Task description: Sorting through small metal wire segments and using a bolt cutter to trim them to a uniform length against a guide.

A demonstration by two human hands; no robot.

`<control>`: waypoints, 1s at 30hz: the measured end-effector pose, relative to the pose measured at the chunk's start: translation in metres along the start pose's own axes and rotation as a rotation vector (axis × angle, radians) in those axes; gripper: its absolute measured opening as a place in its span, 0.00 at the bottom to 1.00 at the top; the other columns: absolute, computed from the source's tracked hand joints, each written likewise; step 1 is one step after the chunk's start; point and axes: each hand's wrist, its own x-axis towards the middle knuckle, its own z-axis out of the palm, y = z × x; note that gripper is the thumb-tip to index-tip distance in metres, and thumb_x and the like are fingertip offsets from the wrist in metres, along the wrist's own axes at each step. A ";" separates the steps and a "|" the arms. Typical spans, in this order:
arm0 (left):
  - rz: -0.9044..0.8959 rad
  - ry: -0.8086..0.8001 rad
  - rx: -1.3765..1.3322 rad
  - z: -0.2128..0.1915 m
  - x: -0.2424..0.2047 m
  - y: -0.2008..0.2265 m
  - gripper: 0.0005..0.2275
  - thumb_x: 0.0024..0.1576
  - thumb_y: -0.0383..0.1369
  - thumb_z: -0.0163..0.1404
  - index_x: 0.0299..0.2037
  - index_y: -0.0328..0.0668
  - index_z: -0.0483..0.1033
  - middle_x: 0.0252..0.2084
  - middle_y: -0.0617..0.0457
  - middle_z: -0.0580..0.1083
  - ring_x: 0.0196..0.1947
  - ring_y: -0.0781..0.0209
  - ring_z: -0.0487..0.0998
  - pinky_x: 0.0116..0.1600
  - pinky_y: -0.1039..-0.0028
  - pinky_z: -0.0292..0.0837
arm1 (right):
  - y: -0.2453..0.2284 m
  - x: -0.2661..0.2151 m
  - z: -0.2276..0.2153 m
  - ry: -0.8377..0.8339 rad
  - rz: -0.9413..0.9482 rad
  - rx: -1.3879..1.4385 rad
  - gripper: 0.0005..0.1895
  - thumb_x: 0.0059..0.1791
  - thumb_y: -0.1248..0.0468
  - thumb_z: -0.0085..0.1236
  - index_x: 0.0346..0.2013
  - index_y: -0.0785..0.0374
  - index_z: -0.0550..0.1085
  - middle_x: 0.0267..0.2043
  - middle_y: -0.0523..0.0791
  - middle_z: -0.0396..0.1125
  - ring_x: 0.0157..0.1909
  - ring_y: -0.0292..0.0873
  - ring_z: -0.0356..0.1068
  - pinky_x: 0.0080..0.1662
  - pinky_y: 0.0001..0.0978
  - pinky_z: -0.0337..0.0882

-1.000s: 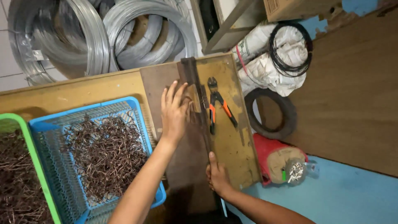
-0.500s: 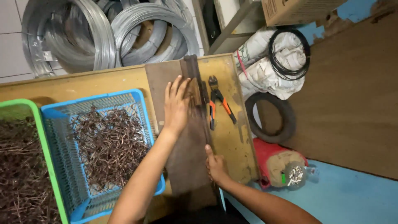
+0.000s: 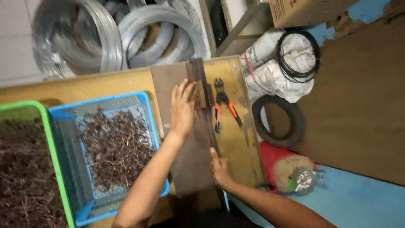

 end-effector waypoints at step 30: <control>0.182 0.177 0.074 0.039 -0.011 -0.027 0.06 0.58 0.32 0.57 0.39 0.38 0.84 0.66 0.43 0.69 0.70 0.37 0.62 0.68 0.45 0.58 | 0.015 0.006 -0.004 0.245 -0.156 -0.359 0.40 0.53 0.28 0.39 0.09 0.51 0.63 0.10 0.39 0.54 0.14 0.38 0.58 0.25 0.33 0.60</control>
